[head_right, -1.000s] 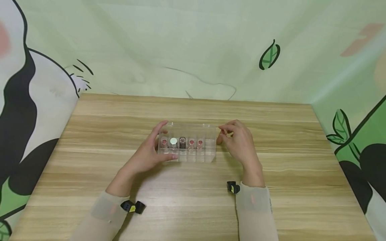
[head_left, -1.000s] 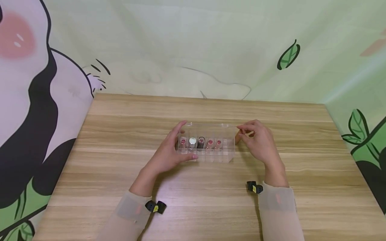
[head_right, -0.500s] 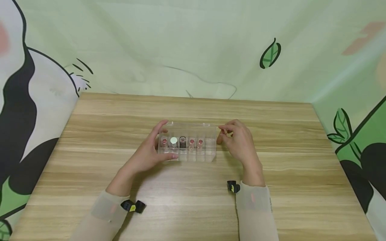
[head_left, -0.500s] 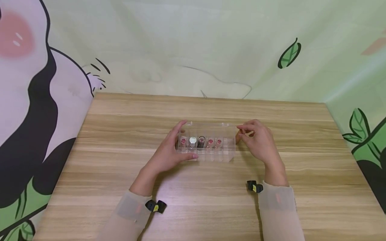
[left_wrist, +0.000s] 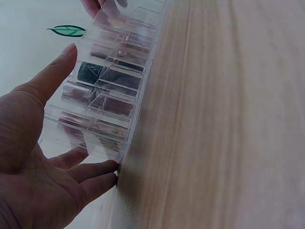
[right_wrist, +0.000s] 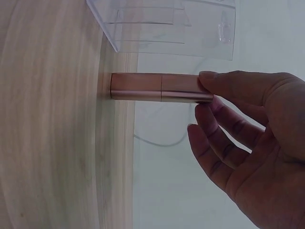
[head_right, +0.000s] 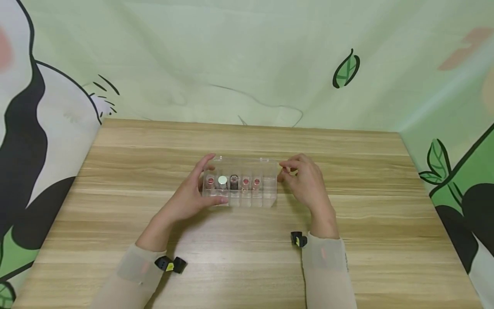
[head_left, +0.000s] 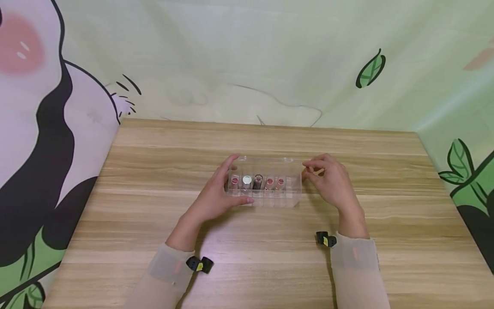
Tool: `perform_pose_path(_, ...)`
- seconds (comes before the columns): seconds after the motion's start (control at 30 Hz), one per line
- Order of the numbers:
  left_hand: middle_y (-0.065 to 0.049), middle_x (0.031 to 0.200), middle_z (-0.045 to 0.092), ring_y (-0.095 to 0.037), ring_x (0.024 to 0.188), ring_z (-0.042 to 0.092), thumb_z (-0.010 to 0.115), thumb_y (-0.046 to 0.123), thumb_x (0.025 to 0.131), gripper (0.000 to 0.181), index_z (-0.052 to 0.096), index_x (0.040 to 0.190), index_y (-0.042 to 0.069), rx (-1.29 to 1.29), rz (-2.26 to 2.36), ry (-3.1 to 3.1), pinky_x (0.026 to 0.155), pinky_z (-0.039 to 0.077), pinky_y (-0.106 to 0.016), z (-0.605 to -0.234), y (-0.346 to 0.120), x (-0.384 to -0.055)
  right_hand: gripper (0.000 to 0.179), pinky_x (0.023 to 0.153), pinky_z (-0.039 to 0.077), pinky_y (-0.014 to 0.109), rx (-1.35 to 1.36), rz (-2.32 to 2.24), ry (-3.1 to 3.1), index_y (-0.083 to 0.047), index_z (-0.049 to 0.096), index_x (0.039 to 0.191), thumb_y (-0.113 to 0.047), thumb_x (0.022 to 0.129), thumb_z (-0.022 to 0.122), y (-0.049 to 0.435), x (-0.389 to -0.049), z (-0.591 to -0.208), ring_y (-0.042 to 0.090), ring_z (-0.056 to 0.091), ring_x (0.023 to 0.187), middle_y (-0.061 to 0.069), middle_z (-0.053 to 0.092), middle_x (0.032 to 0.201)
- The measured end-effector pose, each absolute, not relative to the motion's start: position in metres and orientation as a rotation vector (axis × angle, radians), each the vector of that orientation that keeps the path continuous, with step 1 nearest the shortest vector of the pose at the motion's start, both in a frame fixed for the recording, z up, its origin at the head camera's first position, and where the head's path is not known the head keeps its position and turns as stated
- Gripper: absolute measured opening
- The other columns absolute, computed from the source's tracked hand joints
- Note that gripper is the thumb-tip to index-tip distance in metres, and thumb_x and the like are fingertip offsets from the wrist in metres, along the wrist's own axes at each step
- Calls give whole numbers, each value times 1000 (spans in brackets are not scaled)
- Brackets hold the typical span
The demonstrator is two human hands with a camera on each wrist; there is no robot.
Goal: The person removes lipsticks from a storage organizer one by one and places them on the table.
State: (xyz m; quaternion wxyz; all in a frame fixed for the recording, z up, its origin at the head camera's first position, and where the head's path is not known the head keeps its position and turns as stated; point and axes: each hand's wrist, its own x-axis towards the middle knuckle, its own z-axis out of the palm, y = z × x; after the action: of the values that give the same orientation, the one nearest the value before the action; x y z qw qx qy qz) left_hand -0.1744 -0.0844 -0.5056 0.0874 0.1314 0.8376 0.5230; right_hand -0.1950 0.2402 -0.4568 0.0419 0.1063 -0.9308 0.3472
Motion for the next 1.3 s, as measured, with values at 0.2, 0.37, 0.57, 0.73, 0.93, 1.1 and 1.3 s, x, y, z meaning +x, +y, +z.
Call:
perform_pose_path(0.2, -14, 160, 45, -45, 149, 43, 98, 40, 78, 119, 18, 165, 56, 401, 1552, 2499, 120, 36, -65, -505, -84, -174, 19, 88, 60, 53, 331, 1066, -2856, 3, 79, 117, 2, 98, 74, 241, -195, -457, 37, 67, 103, 18, 69, 118)
perform_pose_path(0.37, -13, 160, 45, -45, 149, 44, 98, 39, 78, 119, 18, 164, 57, 399, 1551, 2499, 120, 36, -65, -505, -84, -175, 20, 89, 59, 53, 327, 1063, -2874, 3, 79, 118, 2, 99, 73, 242, -195, -457, 37, 67, 105, 19, 68, 121)
perform_pose_path(0.57, -13, 160, 45, -44, 149, 44, 98, 39, 78, 119, 18, 164, 58, 393, 1548, 2502, 120, 36, -65, -505, -84, -174, 20, 90, 59, 55, 352, 1059, -2881, 3, 79, 118, 2, 99, 73, 243, -195, -456, 39, 66, 108, 19, 68, 123)
perform_pose_path(0.73, -12, 160, 45, -44, 149, 43, 98, 40, 77, 120, 18, 164, 56, 394, 1544, 2505, 120, 36, -66, -505, -84, -174, 21, 90, 59, 55, 370, 1050, -2881, 4, 78, 119, 4, 99, 72, 243, -194, -456, 40, 66, 110, 19, 69, 123)
perform_pose_path(0.93, -12, 159, 46, -44, 149, 44, 98, 39, 77, 119, 19, 164, 58, 385, 1555, 2498, 120, 36, -65, -505, -84, -174, 23, 90, 58, 54, 348, 1053, -2885, 4, 78, 121, 1, 98, 73, 243, -195, -456, 39, 66, 109, 19, 68, 125)
perform_pose_path(1.1, -12, 160, 45, -44, 149, 44, 99, 39, 77, 119, 19, 163, 60, 377, 1558, 2489, 120, 36, -65, -505, -83, -174, 24, 90, 58, 54, 347, 1057, -2884, 4, 77, 122, 0, 98, 74, 244, -195, -457, 38, 66, 109, 19, 68, 125)
perform_pose_path(1.3, -12, 160, 45, -46, 149, 43, 99, 39, 77, 120, 17, 163, 60, 368, 1547, 2493, 120, 36, -66, -504, -83, -173, 24, 91, 58, 56, 349, 1060, -2889, 3, 77, 122, -1, 99, 74, 244, -195, -457, 39, 66, 110, 19, 68, 126)
